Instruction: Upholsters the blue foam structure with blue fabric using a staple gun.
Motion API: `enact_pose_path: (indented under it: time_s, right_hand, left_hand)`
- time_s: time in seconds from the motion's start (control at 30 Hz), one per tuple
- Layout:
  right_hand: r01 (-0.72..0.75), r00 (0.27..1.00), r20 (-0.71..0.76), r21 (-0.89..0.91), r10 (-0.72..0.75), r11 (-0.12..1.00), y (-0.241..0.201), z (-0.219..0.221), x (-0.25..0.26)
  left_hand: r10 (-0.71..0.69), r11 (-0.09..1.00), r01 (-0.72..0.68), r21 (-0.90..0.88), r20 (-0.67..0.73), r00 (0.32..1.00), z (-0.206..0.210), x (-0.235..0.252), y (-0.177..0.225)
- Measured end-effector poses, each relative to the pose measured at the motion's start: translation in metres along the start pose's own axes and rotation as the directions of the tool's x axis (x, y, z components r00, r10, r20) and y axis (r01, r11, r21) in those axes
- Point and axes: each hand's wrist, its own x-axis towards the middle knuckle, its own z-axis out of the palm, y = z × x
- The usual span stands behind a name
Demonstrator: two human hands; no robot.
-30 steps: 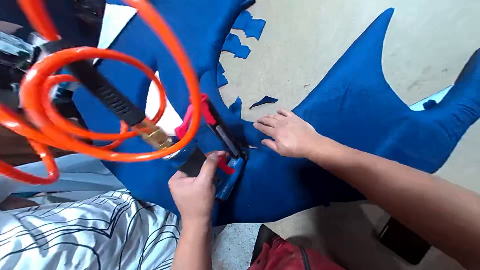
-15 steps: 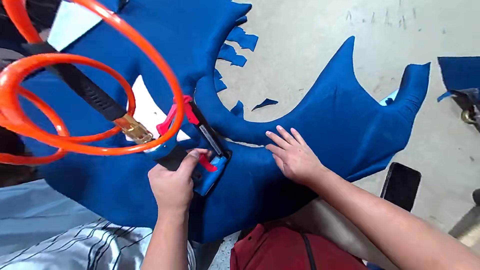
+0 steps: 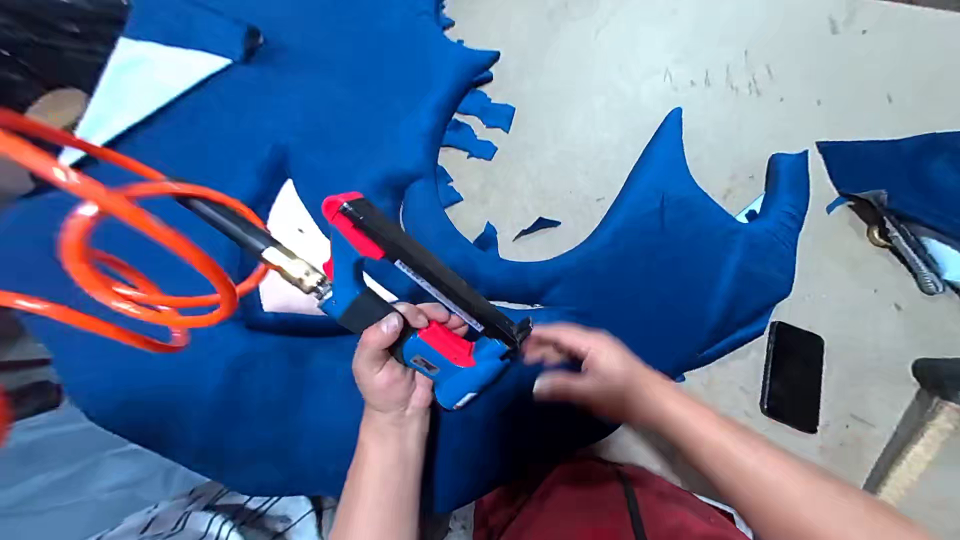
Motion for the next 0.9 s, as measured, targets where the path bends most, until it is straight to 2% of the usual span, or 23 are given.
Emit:
enact_pose_path:
  time_s: [0.07, 0.1, 0.13, 0.17, 0.23, 0.27, 0.33, 0.37, 0.4, 0.43, 0.47, 0.5, 0.57, 0.6, 0.63, 0.67, 0.77, 0.83, 0.9]
  right_hand:
    - [0.002, 0.992, 0.124, 0.224, -0.030, 0.975, -0.022, 0.031, -0.008]
    - [-0.008, 0.991, 0.130, 0.310, -0.034, 0.951, -0.031, 0.040, -0.008]
    - [-0.021, 0.994, 0.108, 0.342, -0.017, 0.940, -0.037, 0.045, -0.007]
    - [-0.029, 0.995, 0.096, 0.297, 0.001, 0.954, -0.039, 0.045, -0.004]
    - [-0.050, 0.993, 0.105, -0.035, 0.054, 0.998, -0.036, 0.033, 0.002]
    - [-0.071, 0.993, 0.075, -0.244, 0.092, 0.967, -0.032, 0.023, 0.004]
    - [-0.141, 0.989, -0.114, -0.554, 0.092, 0.821, -0.006, 0.004, 0.006]
    - [-0.178, 0.974, -0.223, -0.630, 0.043, 0.756, 0.014, -0.007, 0.007]
    - [-0.213, 0.953, -0.304, -0.665, 0.002, 0.716, 0.033, -0.018, 0.010]
    - [-0.246, 0.936, -0.353, -0.681, -0.014, 0.689, 0.048, -0.027, 0.014]
    - [-0.272, 0.929, -0.369, -0.701, -0.009, 0.660, 0.057, -0.033, 0.020]
    - [-0.293, 0.930, -0.366, -0.724, 0.011, 0.624, 0.062, -0.038, 0.026]
    - [-0.313, 0.938, -0.341, -0.748, 0.064, 0.585, 0.061, -0.041, 0.041]
    - [-0.315, 0.943, -0.319, -0.755, 0.099, 0.575, 0.060, -0.041, 0.048]
    - [-0.318, 0.946, -0.293, -0.759, 0.138, 0.568, 0.059, -0.040, 0.056]
    - [-0.323, 0.946, -0.267, -0.764, 0.182, 0.558, 0.057, -0.040, 0.063]
    - [-0.320, 0.939, -0.186, -0.780, 0.289, 0.538, 0.051, -0.049, 0.082]
    - [-0.309, 0.930, -0.138, -0.795, 0.340, 0.522, 0.048, -0.053, 0.089]
    - [-0.292, 0.924, -0.099, -0.807, 0.370, 0.514, 0.046, -0.057, 0.094]
  left_hand:
    - [0.042, 0.989, -0.037, -0.142, 0.032, 0.999, 0.006, 0.004, -0.010]
    - [0.065, 0.980, -0.055, -0.189, 0.045, 0.997, 0.009, 0.005, -0.014]
    - [0.084, 0.973, -0.071, -0.219, 0.049, 0.995, 0.013, 0.007, -0.016]
    - [0.086, 0.970, -0.075, -0.229, 0.039, 0.996, 0.016, 0.007, -0.017]
    - [0.048, 0.986, -0.059, -0.158, -0.073, 0.996, 0.015, 0.008, -0.011]
    - [0.012, 0.996, -0.026, -0.084, -0.165, 0.986, 0.011, 0.010, -0.005]
    - [-0.034, 0.991, 0.081, 0.104, -0.389, 0.921, 0.003, 0.025, 0.008]
    - [-0.040, 0.964, 0.166, 0.209, -0.501, 0.865, -0.008, 0.035, 0.013]
    - [-0.043, 0.908, 0.272, 0.318, -0.577, 0.816, -0.027, 0.044, 0.018]
    - [-0.030, 0.807, 0.393, 0.440, -0.634, 0.773, -0.047, 0.049, 0.023]
    - [-0.004, 0.646, 0.521, 0.558, -0.680, 0.733, -0.062, 0.052, 0.030]
    - [0.041, 0.440, 0.615, 0.654, -0.699, 0.714, -0.071, 0.051, 0.037]
    - [0.126, -0.003, 0.686, 0.728, -0.680, 0.722, -0.070, 0.044, 0.050]
    - [0.143, -0.152, 0.680, 0.717, -0.665, 0.733, -0.068, 0.036, 0.052]
    - [0.158, -0.237, 0.668, 0.705, -0.651, 0.743, -0.066, 0.027, 0.051]
    - [0.176, -0.267, 0.659, 0.703, -0.637, 0.751, -0.068, 0.019, 0.046]
    - [0.203, -0.232, 0.637, 0.735, -0.604, 0.771, -0.092, 0.004, 0.033]
    - [0.176, -0.217, 0.613, 0.759, -0.588, 0.790, -0.119, 0.009, 0.032]
    - [0.173, -0.150, 0.596, 0.789, -0.573, 0.801, -0.133, 0.025, 0.031]
